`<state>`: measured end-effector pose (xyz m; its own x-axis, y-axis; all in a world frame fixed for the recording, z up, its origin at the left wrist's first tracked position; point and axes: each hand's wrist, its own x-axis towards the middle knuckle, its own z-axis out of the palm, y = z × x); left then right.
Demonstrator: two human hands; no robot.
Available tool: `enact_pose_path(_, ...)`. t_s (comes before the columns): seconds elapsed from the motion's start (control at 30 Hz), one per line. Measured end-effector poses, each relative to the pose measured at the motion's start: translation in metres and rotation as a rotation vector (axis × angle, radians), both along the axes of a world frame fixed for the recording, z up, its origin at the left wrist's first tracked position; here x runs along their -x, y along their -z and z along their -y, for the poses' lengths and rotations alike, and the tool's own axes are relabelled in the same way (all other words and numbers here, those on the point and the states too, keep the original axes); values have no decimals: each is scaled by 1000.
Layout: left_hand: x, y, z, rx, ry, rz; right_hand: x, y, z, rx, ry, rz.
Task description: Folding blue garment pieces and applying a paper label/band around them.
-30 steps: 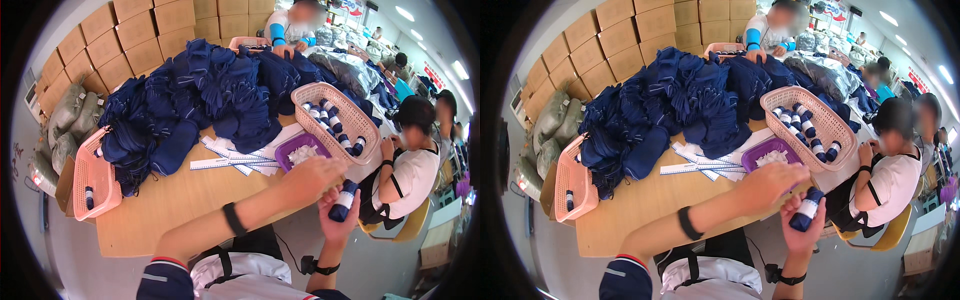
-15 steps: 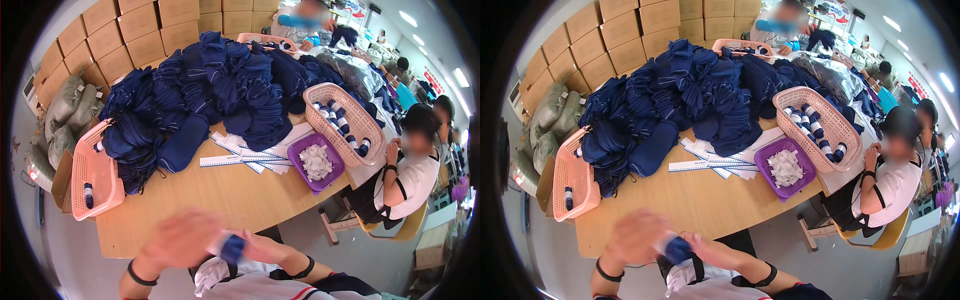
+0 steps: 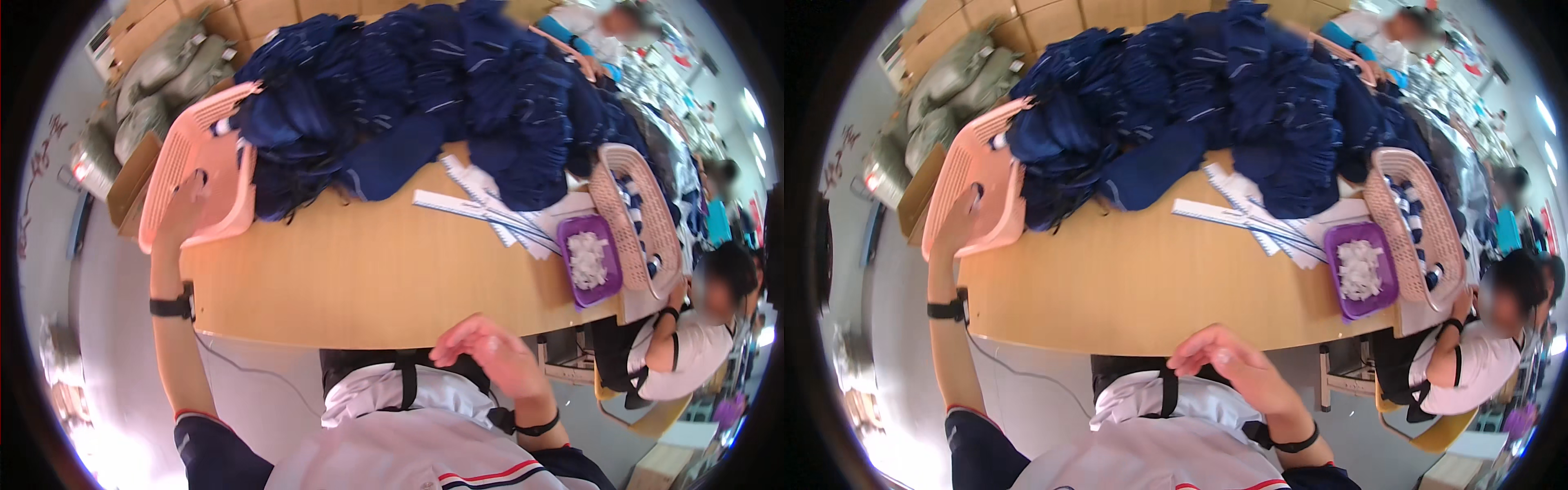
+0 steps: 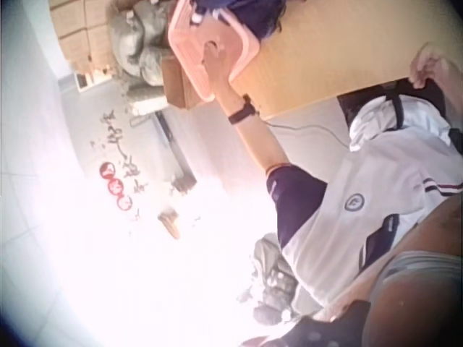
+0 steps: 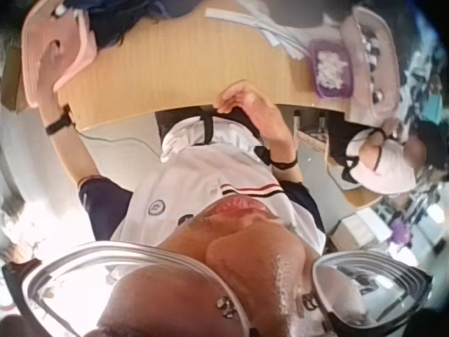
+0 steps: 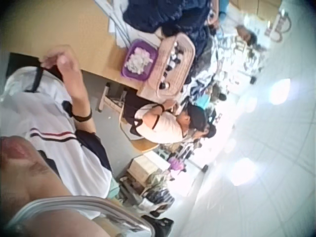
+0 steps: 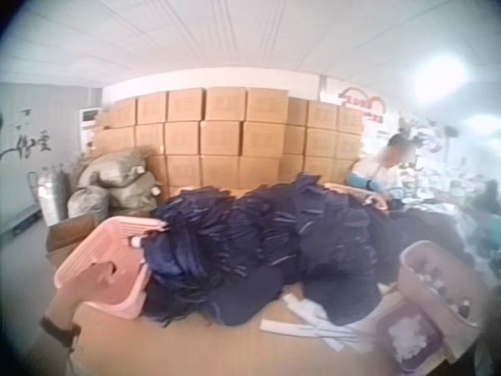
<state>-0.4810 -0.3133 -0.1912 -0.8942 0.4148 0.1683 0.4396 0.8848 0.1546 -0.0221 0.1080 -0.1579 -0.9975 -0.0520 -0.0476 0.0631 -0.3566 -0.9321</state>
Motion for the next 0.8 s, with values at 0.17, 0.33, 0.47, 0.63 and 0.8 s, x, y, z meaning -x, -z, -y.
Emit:
enact_pose_path(0.17,-111,-51,-53,-360,-12,-179,24,-56,-35,-417,144,-119)
enact_pose_path(0.33,-246,-8,-96,-562,205,-335,143,-85,-63,-820,58,-139)
enact_pose_path(0.47,-289,33,-138,-642,129,-160,267,-21,-43,-1129,-78,-473)
enact_pose_path(0.63,-288,51,-146,-656,30,-193,313,1,-28,-1583,-252,-812)
enact_pose_path(0.8,-288,52,-148,-626,-1,-191,309,10,-21,-1718,-273,-887)
